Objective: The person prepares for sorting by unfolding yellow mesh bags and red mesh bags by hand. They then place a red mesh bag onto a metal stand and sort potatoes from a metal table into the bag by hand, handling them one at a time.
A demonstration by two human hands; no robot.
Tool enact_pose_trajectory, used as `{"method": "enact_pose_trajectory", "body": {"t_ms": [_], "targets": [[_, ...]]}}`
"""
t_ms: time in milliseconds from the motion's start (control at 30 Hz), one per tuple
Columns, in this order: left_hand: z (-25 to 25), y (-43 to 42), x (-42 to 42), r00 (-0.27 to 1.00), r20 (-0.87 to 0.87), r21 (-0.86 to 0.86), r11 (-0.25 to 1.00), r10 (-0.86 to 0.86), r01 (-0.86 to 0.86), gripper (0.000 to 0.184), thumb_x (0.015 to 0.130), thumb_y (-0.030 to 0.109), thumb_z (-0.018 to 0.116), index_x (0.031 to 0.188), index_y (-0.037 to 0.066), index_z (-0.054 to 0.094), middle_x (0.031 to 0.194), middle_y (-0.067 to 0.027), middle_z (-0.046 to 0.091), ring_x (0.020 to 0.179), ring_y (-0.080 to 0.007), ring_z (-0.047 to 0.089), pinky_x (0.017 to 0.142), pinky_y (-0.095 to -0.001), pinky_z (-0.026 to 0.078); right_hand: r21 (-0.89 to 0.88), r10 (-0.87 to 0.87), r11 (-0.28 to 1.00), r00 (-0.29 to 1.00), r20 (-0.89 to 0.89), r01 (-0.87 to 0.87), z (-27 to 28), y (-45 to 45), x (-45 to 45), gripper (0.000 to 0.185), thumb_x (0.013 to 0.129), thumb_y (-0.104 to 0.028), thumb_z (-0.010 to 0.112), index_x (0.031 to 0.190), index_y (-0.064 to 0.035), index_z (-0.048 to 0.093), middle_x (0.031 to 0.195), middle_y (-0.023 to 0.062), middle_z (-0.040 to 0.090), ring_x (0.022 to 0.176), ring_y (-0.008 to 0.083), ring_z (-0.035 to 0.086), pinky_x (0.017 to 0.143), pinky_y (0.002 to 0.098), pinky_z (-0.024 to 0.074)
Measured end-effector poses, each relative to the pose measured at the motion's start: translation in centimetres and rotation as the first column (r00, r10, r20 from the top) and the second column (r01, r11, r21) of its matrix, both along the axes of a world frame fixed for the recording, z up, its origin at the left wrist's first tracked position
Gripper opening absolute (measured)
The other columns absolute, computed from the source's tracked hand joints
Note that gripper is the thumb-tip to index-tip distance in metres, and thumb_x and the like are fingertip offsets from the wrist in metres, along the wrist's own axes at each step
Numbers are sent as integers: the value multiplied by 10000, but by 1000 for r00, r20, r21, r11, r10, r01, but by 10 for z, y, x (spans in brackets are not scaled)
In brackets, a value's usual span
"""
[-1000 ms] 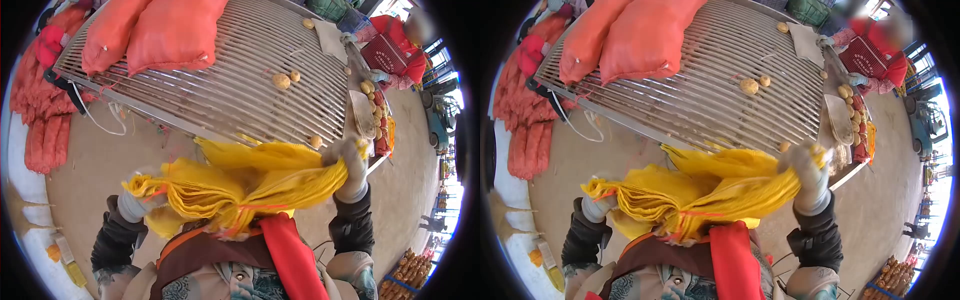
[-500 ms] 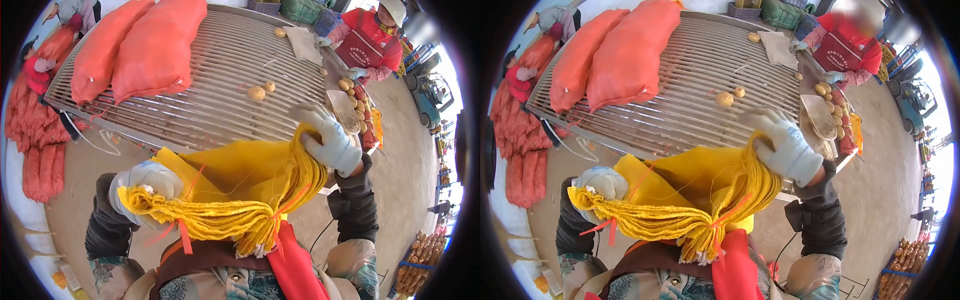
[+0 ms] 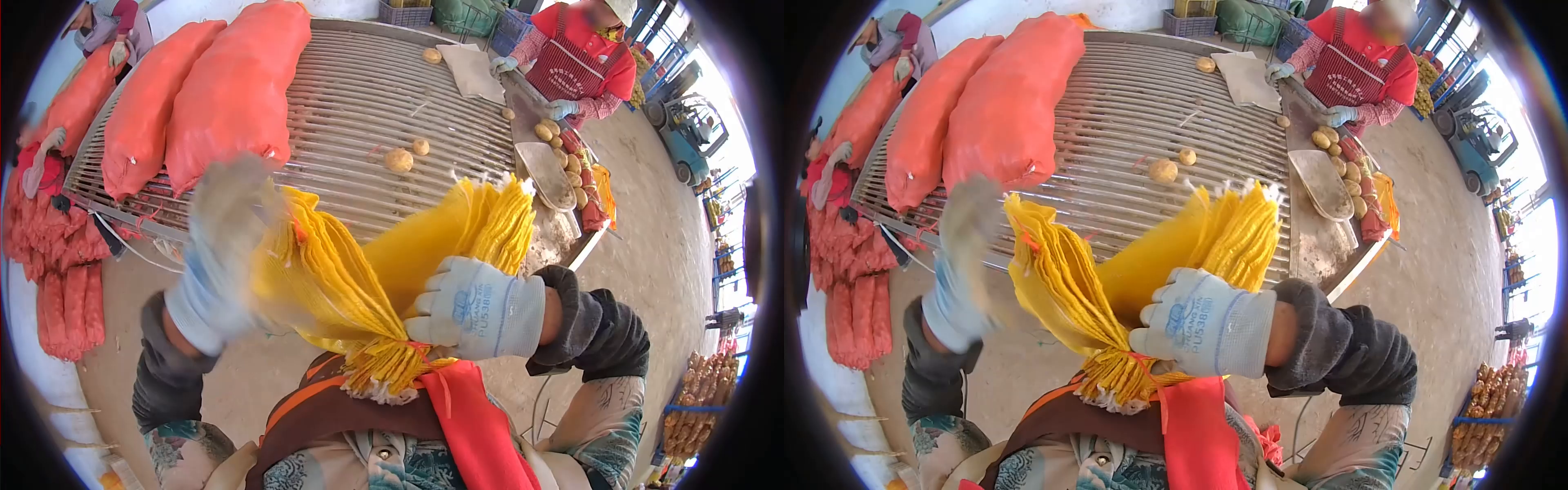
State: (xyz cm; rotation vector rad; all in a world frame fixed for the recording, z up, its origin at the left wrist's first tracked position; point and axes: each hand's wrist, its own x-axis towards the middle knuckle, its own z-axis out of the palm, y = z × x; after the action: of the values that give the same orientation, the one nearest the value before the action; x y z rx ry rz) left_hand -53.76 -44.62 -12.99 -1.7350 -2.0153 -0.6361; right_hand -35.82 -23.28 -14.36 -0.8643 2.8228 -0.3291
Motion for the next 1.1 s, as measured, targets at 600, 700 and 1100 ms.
{"method": "enact_pose_trajectory", "body": {"t_ms": [600, 700, 1100], "targets": [[-78, 24, 47, 897, 231, -489, 752, -377, 442, 212, 717, 235, 598, 863, 93, 538, 738, -80, 539, 696, -267, 574, 625, -368, 450, -198, -240, 965, 878, -414, 171, -83, -10, 21, 382, 667, -451, 637, 762, -108, 498, 720, 28, 501, 756, 233, 534, 844, 420, 410], [-83, 28, 41, 847, 270, -381, 757, -458, 531, 229, 706, 222, 603, 878, 84, 545, 743, -85, 540, 691, -266, 572, 606, -377, 447, -256, -161, 964, 923, -350, 71, -78, -8, 17, 392, 690, -449, 651, 753, -99, 487, 697, 44, 503, 680, 254, 542, 682, 364, 445], [37, 14, 35, 563, 558, -500, 294, -610, 814, 176, 730, 264, 595, 812, 117, 543, 712, -43, 531, 596, -216, 567, 462, -324, 430, -84, -55, 994, 976, 209, 74, 81, -19, 37, 119, 759, -233, 542, 838, -147, 565, 597, 34, 561, 559, 232, 600, 507, 312, 480]]}}
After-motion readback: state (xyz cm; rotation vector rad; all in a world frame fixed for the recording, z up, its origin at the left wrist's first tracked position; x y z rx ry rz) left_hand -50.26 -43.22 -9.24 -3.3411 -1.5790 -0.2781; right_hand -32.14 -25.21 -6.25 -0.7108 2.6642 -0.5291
